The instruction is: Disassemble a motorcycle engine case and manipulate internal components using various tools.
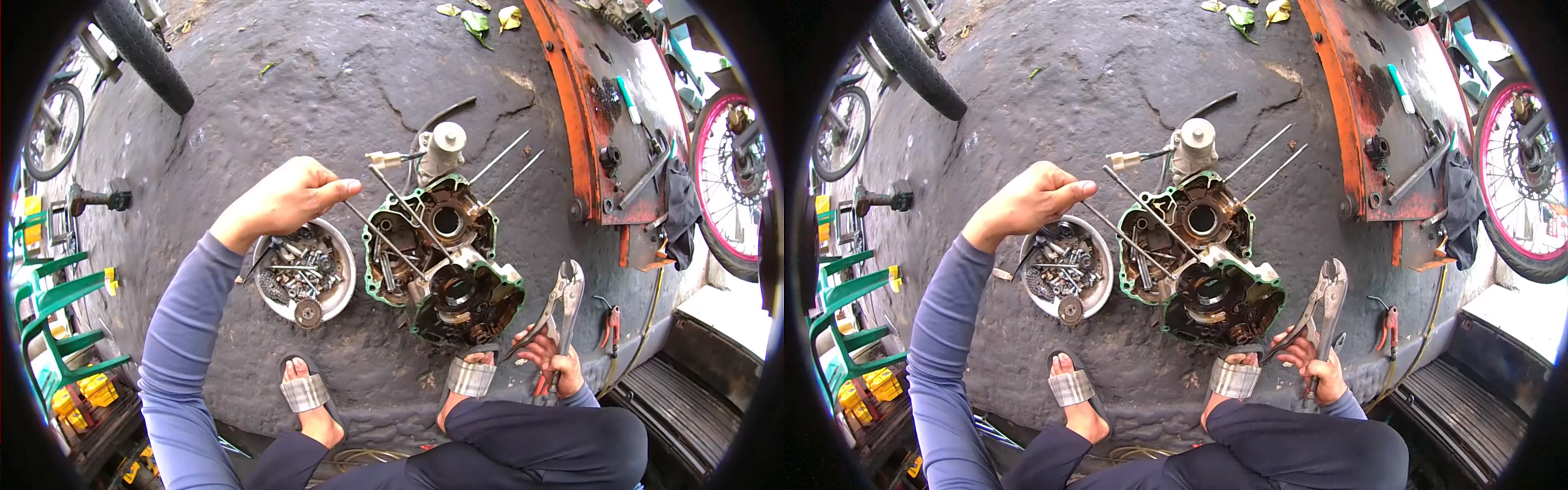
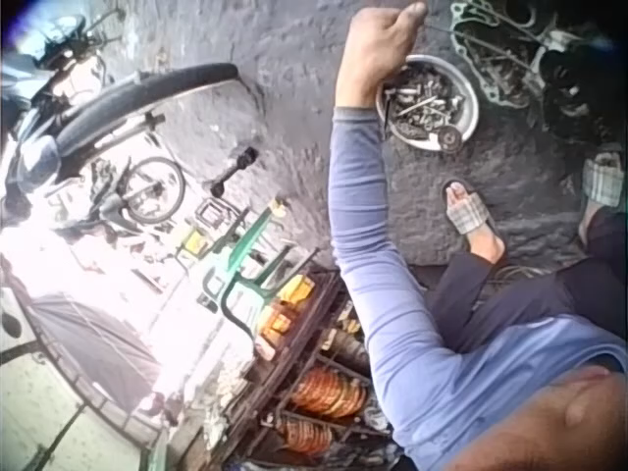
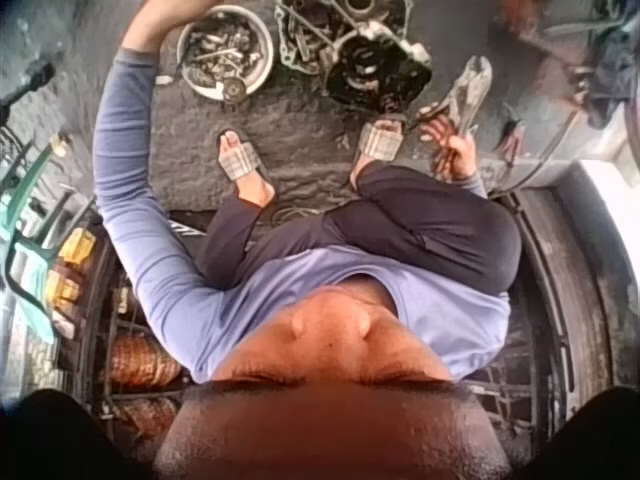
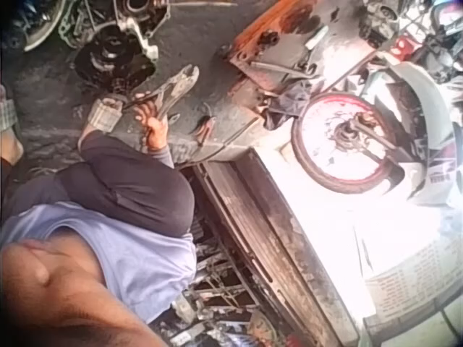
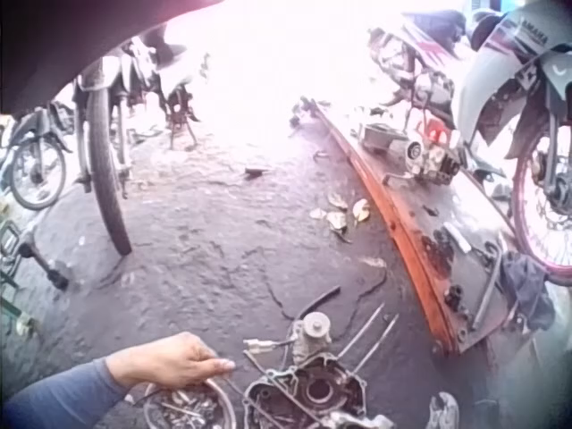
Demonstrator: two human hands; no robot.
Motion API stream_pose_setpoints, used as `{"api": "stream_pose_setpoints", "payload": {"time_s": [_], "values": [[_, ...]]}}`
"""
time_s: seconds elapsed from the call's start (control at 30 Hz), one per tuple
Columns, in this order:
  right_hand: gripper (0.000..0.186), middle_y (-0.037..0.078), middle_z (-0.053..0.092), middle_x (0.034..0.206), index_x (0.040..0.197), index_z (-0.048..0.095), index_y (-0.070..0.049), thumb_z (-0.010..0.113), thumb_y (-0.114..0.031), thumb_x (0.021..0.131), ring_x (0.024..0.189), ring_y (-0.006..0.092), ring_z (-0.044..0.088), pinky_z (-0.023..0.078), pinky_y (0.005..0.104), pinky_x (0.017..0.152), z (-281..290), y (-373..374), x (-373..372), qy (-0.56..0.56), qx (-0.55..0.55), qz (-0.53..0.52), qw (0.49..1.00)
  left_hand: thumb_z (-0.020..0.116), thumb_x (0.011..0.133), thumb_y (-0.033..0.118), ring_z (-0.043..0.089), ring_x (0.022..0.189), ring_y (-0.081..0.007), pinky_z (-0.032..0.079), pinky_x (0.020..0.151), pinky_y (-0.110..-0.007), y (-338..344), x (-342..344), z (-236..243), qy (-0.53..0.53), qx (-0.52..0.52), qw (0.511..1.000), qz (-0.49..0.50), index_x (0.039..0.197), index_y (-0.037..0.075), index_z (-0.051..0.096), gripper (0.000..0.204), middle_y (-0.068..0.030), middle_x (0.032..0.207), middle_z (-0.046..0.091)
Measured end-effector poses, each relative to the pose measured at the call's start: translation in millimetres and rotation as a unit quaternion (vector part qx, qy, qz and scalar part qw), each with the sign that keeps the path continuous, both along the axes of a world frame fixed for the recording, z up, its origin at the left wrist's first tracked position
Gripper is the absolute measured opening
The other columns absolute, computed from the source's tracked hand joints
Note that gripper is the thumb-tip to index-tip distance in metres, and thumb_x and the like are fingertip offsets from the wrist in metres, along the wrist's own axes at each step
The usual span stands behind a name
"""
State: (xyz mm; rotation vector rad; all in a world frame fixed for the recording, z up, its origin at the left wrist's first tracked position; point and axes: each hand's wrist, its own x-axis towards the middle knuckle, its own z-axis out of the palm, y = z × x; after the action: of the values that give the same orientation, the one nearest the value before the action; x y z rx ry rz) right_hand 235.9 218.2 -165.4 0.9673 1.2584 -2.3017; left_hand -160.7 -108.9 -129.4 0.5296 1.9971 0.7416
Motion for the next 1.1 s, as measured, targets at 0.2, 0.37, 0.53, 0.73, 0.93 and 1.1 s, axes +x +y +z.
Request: {"api": "stream_pose_setpoints", "payload": {"time_s": [0.2, 0.37, 0.53, 0.73, 0.93, 1.1], "values": [[0.083, 0.028, 0.051, 0.135, 0.14, 0.037, 0.006, 0.055, -0.01, 0.061, 0.13, 0.0371, 0.049, 0.04, 0.0455, 0.106, -1, -1, -2, 0.0, -0.006, 0.003, 1.0, 0.06, 0.099, 0.031, 0.042, 0.052, -0.0077, 0.036, 0.05, -0.03, -11, -6, -12, 0.193, 0.206, 0.952, -0.122, 0.069, 0.001, 0.055, 0.042, 0.0034, 0.053, 0.043], [0.084, 0.028, 0.051, 0.135, 0.14, 0.037, 0.006, 0.056, -0.01, 0.06, 0.13, 0.0369, 0.048, 0.04, 0.0449, 0.106, 0, 1, 1, -0.005, -0.001, -0.004, 1.0, 0.065, 0.094, 0.026, 0.041, 0.063, -0.011, 0.038, 0.058, -0.033, 0, -9, -1, -0.018, -0.06, 0.997, -0.037, 0.085, -0.002, 0.058, 0.03, -0.0043, 0.065, 0.05], [0.084, 0.028, 0.051, 0.135, 0.141, 0.036, 0.006, 0.055, -0.009, 0.06, 0.13, 0.0367, 0.049, 0.04, 0.0448, 0.107, 0, 0, -1, 0.0, -0.008, -0.003, 1.0, 0.061, 0.098, 0.029, 0.035, 0.058, -0.0044, 0.032, 0.051, -0.027, -9, -8, -7, 0.118, 0.169, 0.975, -0.08, 0.066, 0.001, 0.049, 0.044, 0.0053, 0.055, 0.039], [0.084, 0.029, 0.051, 0.135, 0.14, 0.037, 0.007, 0.054, -0.009, 0.06, 0.129, 0.0366, 0.049, 0.041, 0.0449, 0.107, 1, 0, -1, -0.014, -0.002, -0.007, 1.0, 0.061, 0.098, 0.031, 0.034, 0.058, -0.0057, 0.032, 0.051, -0.029, -6, -3, -7, 0.001, 0.026, 1.0, 0.001, 0.068, 0.0, 0.05, 0.045, 0.0052, 0.055, 0.039], [0.085, 0.03, 0.051, 0.135, 0.141, 0.035, 0.008, 0.053, -0.007, 0.06, 0.129, 0.0379, 0.049, 0.041, 0.0459, 0.107, 1, 1, 1, -0.005, -0.008, -0.015, 1.0, 0.065, 0.095, 0.026, 0.032, 0.059, -0.0126, 0.033, 0.053, -0.035, -5, -4, -10, 0.124, 0.186, 0.972, -0.069, 0.073, 0.0, 0.049, 0.038, -0.0038, 0.059, 0.039], [0.085, 0.03, 0.051, 0.135, 0.141, 0.035, 0.008, 0.052, -0.007, 0.06, 0.13, 0.0382, 0.049, 0.041, 0.046, 0.107, -2, 2, 3, -0.011, -0.009, -0.021, 1.0, 0.066, 0.094, 0.023, 0.032, 0.06, -0.0199, 0.036, 0.055, -0.037, -5, -1, -6, 0.184, 0.102, 0.973, -0.094, 0.08, -0.002, 0.053, 0.031, -0.0167, 0.065, 0.038]]}}
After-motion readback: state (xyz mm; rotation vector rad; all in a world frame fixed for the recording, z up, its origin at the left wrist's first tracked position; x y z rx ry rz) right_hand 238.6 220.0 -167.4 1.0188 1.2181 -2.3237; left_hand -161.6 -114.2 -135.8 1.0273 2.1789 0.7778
